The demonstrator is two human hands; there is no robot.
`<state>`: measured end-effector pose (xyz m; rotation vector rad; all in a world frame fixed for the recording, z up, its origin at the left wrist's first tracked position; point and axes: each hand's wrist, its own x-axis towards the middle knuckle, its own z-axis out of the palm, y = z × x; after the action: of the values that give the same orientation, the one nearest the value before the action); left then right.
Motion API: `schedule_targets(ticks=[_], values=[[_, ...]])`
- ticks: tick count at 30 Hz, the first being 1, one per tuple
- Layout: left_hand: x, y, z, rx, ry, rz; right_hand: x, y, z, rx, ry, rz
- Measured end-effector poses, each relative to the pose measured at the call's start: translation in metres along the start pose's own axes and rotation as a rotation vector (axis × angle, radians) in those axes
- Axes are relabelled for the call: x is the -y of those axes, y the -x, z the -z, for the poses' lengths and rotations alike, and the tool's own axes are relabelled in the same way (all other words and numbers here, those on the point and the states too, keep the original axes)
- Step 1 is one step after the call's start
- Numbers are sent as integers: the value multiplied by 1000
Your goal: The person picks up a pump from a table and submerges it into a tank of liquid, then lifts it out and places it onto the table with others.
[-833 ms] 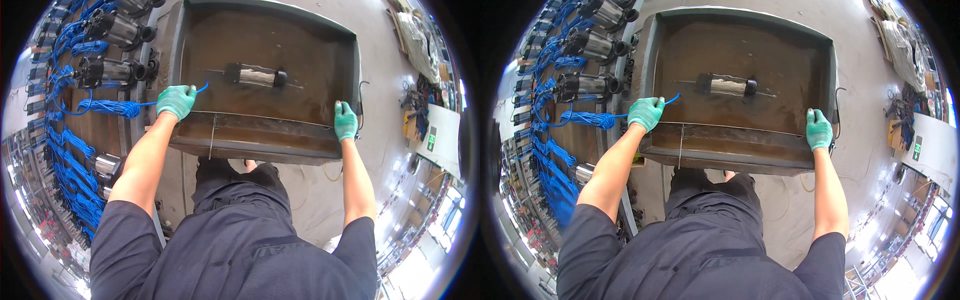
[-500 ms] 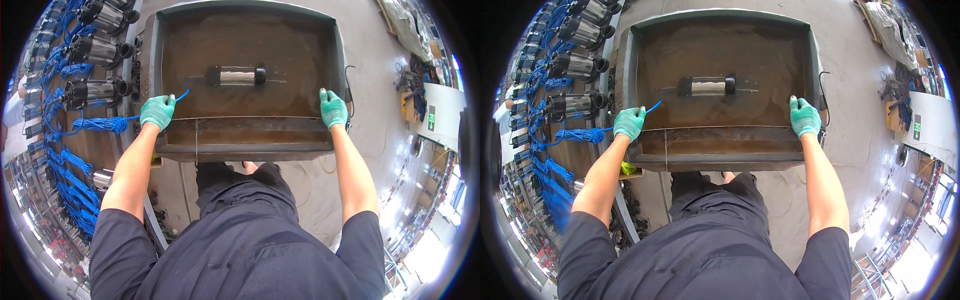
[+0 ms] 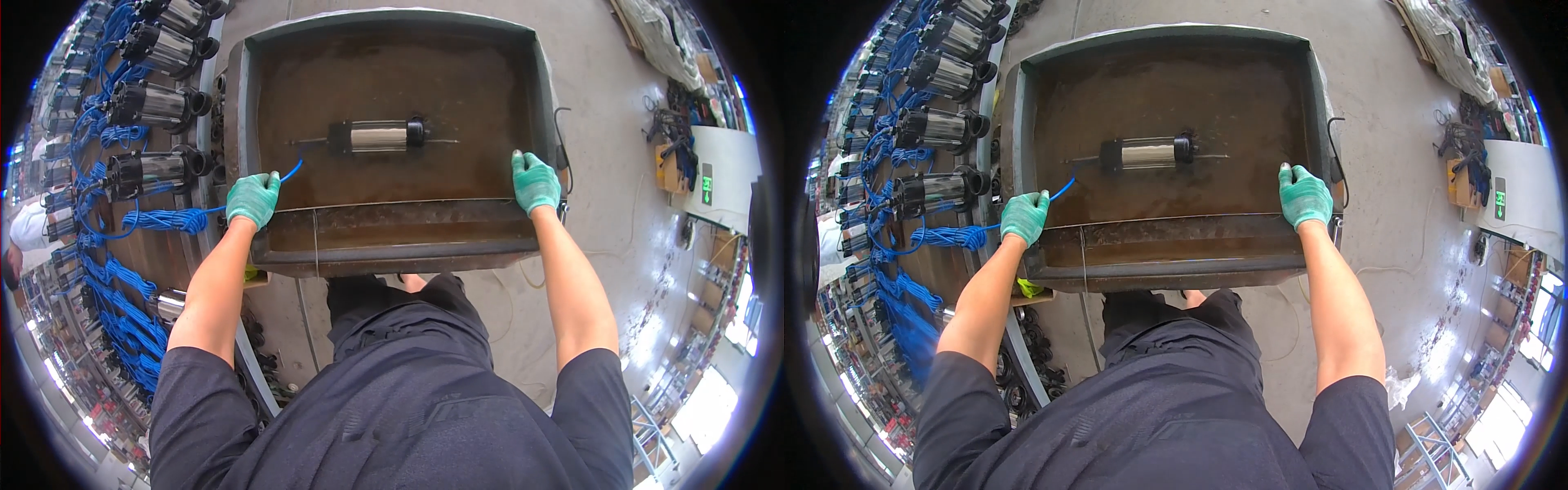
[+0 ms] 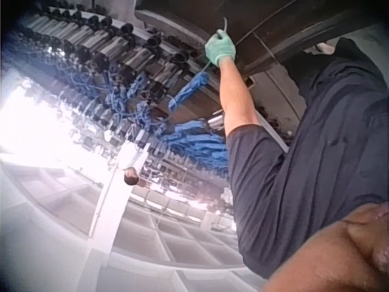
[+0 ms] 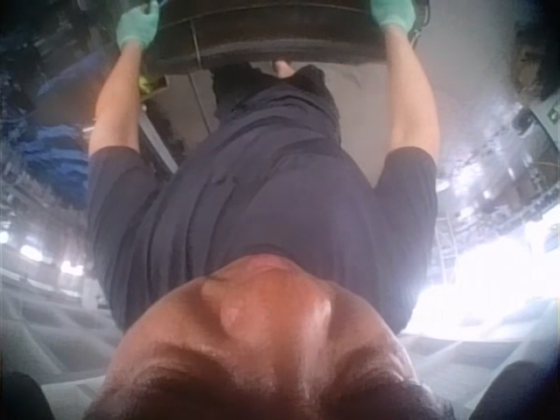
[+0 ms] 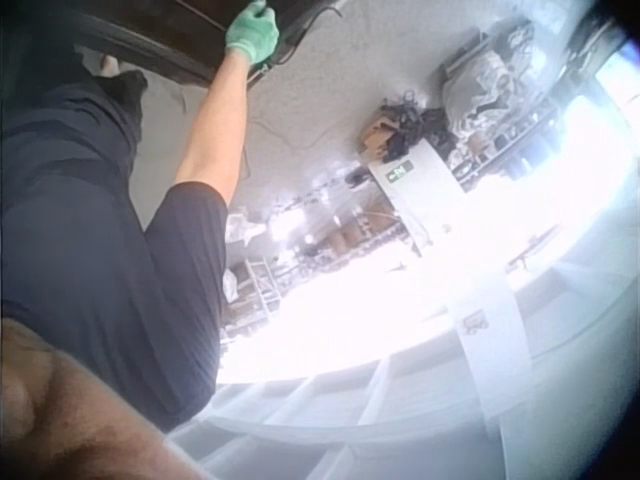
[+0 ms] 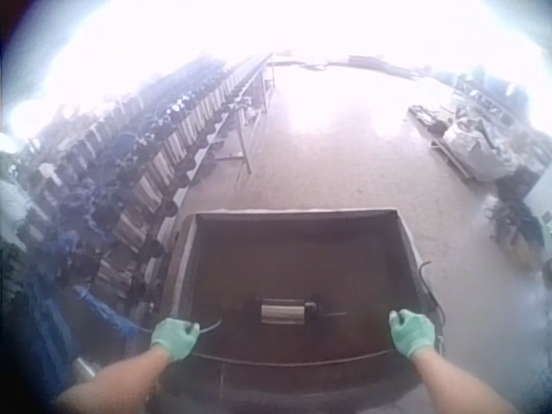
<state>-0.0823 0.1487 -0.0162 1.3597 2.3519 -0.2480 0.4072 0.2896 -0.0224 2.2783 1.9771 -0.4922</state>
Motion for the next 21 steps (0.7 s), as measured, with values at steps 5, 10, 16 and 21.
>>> schedule_targets(ticks=[5, 10, 16, 21], values=[[-1, 0, 0, -5, 4, -7, -1, 0, 0, -8, -11, 2], [0, 0, -1, -1, 11, -3, 1, 1, 1, 6, 2, -6], [3, -2, -2, -1, 20, -4, 1, 0, 0, -8, 9, 0], [3, -2, -2, -1, 8, -8, -1, -1, -3, -25, 3, 14]])
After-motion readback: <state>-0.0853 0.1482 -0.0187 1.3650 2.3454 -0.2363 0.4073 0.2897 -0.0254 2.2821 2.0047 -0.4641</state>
